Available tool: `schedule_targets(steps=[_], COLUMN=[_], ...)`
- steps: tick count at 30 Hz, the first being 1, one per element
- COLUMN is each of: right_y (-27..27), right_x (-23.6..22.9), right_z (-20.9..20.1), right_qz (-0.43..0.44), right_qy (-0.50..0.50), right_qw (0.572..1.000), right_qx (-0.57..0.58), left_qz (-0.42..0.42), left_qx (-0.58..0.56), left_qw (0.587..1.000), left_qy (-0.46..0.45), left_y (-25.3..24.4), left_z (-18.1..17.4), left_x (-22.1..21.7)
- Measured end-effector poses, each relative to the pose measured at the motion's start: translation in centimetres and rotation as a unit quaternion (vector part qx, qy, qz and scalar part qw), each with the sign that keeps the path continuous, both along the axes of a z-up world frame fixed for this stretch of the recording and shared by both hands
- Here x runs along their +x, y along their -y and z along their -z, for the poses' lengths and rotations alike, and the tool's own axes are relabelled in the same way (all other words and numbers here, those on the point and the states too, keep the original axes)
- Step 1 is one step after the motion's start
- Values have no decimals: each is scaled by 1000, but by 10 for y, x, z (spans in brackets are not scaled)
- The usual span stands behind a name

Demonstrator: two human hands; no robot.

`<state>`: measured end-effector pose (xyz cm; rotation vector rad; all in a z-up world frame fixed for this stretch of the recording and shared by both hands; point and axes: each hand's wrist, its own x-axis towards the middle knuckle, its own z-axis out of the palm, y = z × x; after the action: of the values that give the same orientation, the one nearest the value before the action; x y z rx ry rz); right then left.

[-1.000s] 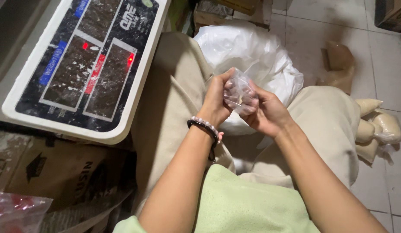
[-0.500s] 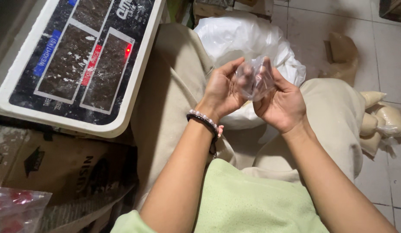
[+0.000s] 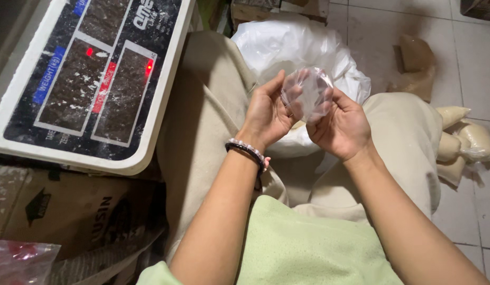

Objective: The person places dough pieces into small plastic bags, seals them, and weighs the packaged dough on a digital scale. The person handles multiple dough pieces and plastic bags, arranging them on the scale and nearby surfaces.

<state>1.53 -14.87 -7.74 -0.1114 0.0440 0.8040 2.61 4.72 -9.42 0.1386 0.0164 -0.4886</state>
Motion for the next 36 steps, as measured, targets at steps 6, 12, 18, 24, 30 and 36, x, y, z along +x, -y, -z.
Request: schedule_targets(steps=[6,12,18,24,30,36], right_y=[-2,-10,-9,-5,-8,-2], right_x=[-2,2,5,5,8,9], right_z=[-5,3,2,4,4,19], right_qz=[23,4,136,82,-3,121], right_qy=[49,59,-145,-73,-57,-101], right_qw=[998,997,945,991,998,953], right_qx=[-38,-52,-260,-71,-29,-260], left_qz=[18,-9,30,50,49,38], left_qx=[77,26,-28,45,123,96], left_qw=[997,1000,998,997,991,994], left_qy=[14,7,-41,27,-7,19], left_y=[5,6,-1,-1,6,6], left_z=[-11,4,10,-10,-1,15], left_x=[-11,0,1,-7,-3,4])
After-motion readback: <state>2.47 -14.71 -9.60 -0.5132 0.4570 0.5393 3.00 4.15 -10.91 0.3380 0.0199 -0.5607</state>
